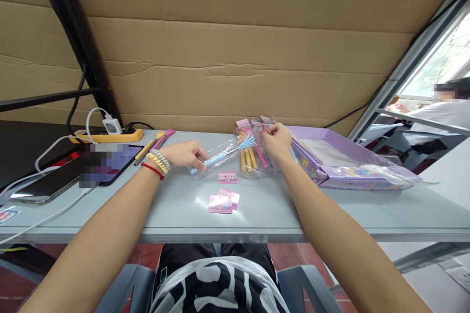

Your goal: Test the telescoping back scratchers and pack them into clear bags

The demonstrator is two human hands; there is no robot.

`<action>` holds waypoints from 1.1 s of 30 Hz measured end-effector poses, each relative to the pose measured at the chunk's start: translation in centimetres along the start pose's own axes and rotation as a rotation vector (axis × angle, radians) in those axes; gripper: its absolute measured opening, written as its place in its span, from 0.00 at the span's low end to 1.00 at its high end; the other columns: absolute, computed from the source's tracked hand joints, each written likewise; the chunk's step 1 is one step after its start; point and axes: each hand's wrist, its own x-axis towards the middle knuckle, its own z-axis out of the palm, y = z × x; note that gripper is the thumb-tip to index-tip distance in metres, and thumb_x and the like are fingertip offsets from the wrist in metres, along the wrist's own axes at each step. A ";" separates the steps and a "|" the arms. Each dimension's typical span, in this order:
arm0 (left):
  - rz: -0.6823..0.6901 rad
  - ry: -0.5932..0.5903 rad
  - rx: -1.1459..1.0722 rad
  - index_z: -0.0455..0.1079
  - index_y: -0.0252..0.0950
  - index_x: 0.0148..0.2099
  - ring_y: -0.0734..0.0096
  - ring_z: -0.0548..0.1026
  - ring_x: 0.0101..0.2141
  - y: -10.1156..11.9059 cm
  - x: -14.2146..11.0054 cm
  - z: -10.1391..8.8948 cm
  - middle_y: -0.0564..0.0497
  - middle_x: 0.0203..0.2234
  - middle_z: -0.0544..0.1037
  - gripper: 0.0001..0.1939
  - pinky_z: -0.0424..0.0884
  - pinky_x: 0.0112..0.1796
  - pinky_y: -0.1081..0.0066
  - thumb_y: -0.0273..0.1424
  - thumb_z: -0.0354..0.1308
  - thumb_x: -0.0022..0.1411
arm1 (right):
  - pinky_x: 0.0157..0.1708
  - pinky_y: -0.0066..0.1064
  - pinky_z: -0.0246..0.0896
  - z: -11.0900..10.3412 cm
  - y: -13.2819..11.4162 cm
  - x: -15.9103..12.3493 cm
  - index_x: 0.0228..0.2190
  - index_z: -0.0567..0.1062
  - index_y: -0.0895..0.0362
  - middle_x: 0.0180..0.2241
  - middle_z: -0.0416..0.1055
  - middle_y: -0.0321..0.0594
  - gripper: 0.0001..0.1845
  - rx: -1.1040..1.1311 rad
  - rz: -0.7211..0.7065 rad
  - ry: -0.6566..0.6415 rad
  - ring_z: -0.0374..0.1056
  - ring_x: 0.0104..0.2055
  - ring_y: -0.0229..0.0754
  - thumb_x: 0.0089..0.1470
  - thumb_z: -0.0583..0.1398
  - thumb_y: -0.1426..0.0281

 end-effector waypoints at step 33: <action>-0.065 0.093 0.034 0.78 0.36 0.37 0.71 0.68 0.30 -1.5 -0.1 -0.9 0.53 0.28 0.75 0.18 0.62 0.32 0.74 0.42 0.61 0.47 | 0.28 0.30 0.64 -0.8 -0.7 0.3 0.29 0.74 0.59 0.27 0.74 0.36 0.22 0.473 0.099 -0.262 0.67 0.28 0.37 0.28 0.70 0.63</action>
